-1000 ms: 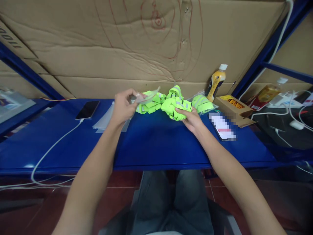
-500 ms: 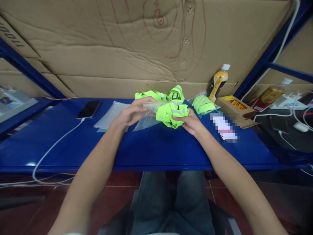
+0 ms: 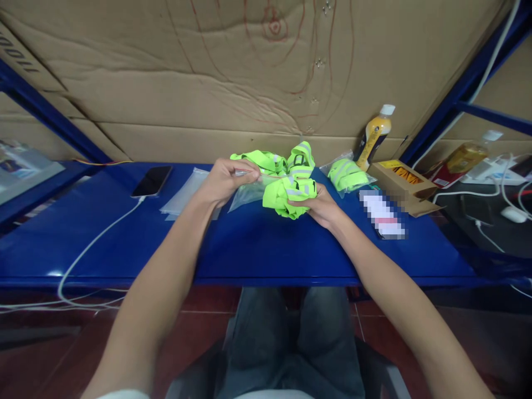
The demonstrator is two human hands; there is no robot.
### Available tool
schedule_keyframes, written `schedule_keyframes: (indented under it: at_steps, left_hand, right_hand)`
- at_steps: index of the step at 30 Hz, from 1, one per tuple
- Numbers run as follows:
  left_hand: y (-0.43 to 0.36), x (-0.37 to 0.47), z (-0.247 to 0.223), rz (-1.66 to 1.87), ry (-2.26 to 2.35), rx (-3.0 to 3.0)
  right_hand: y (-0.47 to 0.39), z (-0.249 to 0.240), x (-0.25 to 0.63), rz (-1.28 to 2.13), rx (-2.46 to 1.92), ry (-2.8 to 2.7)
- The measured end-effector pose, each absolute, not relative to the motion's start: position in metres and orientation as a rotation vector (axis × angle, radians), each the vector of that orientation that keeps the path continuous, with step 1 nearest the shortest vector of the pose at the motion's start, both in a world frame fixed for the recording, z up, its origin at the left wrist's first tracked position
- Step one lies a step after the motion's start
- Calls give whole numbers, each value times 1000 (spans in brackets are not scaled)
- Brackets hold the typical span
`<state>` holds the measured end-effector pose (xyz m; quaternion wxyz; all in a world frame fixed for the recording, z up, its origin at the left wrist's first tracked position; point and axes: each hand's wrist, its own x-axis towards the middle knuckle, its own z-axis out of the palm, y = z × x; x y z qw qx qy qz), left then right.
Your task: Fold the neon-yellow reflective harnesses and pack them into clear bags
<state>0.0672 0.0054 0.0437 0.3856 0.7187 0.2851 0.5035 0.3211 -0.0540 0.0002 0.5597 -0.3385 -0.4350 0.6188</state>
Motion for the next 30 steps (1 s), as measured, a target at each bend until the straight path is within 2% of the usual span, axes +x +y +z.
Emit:
schedule_keyframes:
  at_steps: [9, 14, 23, 30]
  left_hand:
    - [8, 87, 27, 1412, 788, 1725]
    - [5, 88, 30, 1350, 778, 1817]
    - [-1, 87, 44, 1289, 559, 1322]
    - [12, 84, 31, 1250, 689, 1347]
  right_hand:
    - [-55, -3, 314, 1495, -818, -1004]
    - [-55, 0, 318, 1501, -812, -964]
    - [-51, -4, 316, 1478, -849, -1012]
    - [-49, -1, 322, 1419, -814, -1091]
